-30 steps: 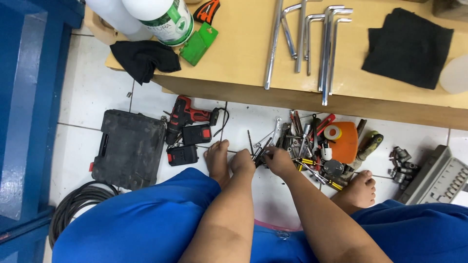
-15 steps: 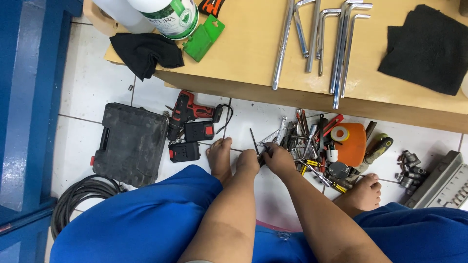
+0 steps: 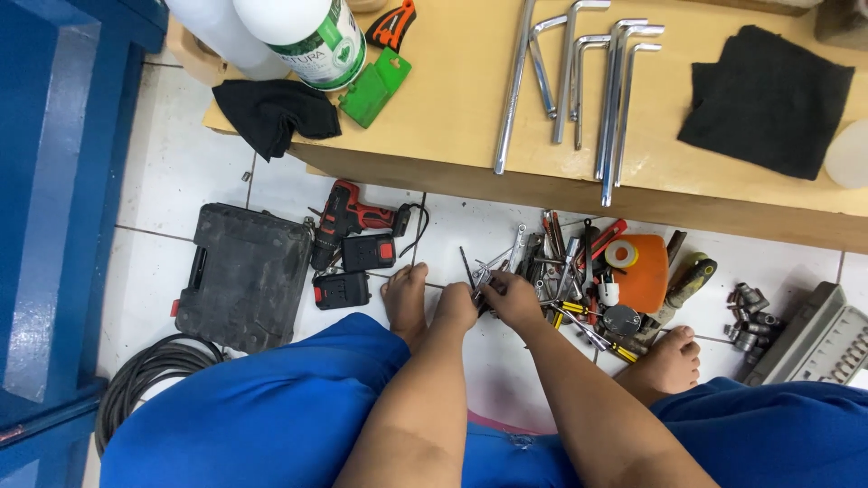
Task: The person sorts a pile of hex keys on the floor, arranging them by size on a wooden shelf. They then spray a cleaning solution onto the keys and wipe each one with a black cloth before placing them into a wooden organizer.
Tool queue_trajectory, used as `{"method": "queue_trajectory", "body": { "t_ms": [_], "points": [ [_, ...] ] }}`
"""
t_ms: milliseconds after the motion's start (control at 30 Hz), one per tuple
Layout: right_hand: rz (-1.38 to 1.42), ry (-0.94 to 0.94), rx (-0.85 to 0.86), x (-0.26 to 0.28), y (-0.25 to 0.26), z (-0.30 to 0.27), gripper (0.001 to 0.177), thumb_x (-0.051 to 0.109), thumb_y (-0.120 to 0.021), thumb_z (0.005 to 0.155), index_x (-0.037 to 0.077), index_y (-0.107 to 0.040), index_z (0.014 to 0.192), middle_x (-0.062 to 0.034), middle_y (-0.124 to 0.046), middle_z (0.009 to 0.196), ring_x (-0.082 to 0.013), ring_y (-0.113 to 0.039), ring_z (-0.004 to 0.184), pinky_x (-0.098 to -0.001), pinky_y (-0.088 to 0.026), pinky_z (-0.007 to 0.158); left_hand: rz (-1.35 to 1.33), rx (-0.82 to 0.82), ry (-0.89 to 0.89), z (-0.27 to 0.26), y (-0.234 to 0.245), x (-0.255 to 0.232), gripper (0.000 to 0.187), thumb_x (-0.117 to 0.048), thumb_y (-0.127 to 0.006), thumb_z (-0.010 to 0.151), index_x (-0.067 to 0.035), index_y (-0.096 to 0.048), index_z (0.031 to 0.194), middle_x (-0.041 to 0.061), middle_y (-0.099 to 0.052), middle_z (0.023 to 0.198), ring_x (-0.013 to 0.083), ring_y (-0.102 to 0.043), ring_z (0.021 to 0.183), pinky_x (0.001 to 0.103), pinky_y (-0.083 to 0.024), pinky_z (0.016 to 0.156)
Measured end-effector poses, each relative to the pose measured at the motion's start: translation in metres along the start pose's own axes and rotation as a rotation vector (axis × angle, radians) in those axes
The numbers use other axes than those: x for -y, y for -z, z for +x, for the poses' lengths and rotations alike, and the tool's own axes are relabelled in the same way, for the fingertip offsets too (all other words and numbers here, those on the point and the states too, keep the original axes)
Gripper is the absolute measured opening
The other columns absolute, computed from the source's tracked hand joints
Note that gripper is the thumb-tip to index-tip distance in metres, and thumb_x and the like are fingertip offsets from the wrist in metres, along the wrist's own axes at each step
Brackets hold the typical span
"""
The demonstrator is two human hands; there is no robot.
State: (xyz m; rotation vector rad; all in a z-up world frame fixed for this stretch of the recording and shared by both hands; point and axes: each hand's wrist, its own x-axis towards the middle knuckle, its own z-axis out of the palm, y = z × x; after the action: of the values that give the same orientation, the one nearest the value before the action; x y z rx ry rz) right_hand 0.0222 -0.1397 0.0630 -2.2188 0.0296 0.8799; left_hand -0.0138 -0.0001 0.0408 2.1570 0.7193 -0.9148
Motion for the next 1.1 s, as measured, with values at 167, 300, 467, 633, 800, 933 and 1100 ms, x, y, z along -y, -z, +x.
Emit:
{"method": "queue_trajectory", "body": {
  "t_ms": [167,300,467,633,800,933,1100],
  "points": [
    [0.149,-0.11,-0.015,0.018,0.004,-0.012,0.042,0.041,-0.068,0.093,0.012,-0.072,0.121,-0.0137,-0.076,0.112,-0.0321,-0.069,0.112,-0.0462,-0.055,0.097,-0.247,-0.092,-0.149,0.013,-0.01,0.01,0.02,-0.014,-0.068,0.089,-0.014,-0.076,0.107,0.005,-0.076,0.097,0.0239,-0.072,0.099,0.035,-0.06,0.081],
    [0.38,-0.115,-0.113,0.03,0.024,-0.017,0.039,0.033,-0.072,0.093,0.006,-0.073,0.12,-0.016,-0.078,0.099,-0.0264,-0.074,0.097,-0.0409,-0.057,0.088,-0.443,-0.131,-0.205,0.018,-0.009,0.001,0.02,-0.022,-0.08,0.081,-0.019,-0.079,0.101,0.001,-0.078,0.093,0.0185,-0.074,0.089,0.03,-0.06,0.073],
    [0.328,0.12,-0.413,0.049,0.049,-0.032,0.021,0.027,-0.078,0.087,0.012,-0.08,0.103,-0.0131,-0.078,0.09,-0.0314,-0.073,0.094,-0.0413,-0.057,0.081,-1.034,0.068,-0.214,0.011,0.014,-0.027,0.042,-0.006,-0.093,0.065,0.0,-0.076,0.103,0.015,-0.076,0.092,0.0232,-0.073,0.082,0.035,-0.062,0.075],
    [0.235,0.554,-0.742,0.086,0.079,-0.053,0.008,0.016,-0.081,0.084,0.011,-0.081,0.09,-0.0118,-0.077,0.084,-0.033,-0.074,0.084,-0.038,-0.059,0.073,-1.219,0.242,-0.213,-0.03,0.052,-0.067,0.043,-0.006,-0.091,0.07,0.001,-0.073,0.108,0.011,-0.071,0.093,0.0231,-0.067,0.083,0.044,-0.061,0.084],
    [0.214,0.7,-0.941,0.117,0.122,-0.068,0.006,0.013,-0.081,0.083,0.011,-0.08,0.089,-0.0109,-0.076,0.079,-0.0325,-0.073,0.077,-0.041,-0.058,0.067,-1.201,0.384,-0.279,-0.013,0.038,-0.094,0.042,-0.017,-0.093,0.069,-0.006,-0.071,0.103,0.006,-0.071,0.088,0.0209,-0.067,0.081,0.035,-0.057,0.077],
    [0.266,0.469,-0.977,0.149,0.178,-0.085,0.01,0.017,-0.079,0.087,0.009,-0.08,0.093,-0.0178,-0.072,0.075,-0.0381,-0.071,0.081,-0.0461,-0.054,0.069,-1.09,0.347,-0.423,-0.051,0.08,-0.154,0.027,-0.019,-0.087,0.08,-0.003,-0.073,0.097,0.006,-0.065,0.077,0.0148,-0.061,0.071,0.025,-0.049,0.065],
    [0.211,0.186,-0.885,0.134,0.236,-0.04,0.018,0.035,-0.074,0.089,0.022,-0.08,0.101,-0.0006,-0.074,0.074,-0.0273,-0.072,0.08,-0.0394,-0.055,0.075,-0.496,0.038,-0.66,-0.074,0.104,-0.217,0.03,-0.035,-0.073,0.088,-0.019,-0.078,0.112,0.008,-0.076,0.106,0.0263,-0.07,0.105,0.039,-0.058,0.087]
  ]
}}
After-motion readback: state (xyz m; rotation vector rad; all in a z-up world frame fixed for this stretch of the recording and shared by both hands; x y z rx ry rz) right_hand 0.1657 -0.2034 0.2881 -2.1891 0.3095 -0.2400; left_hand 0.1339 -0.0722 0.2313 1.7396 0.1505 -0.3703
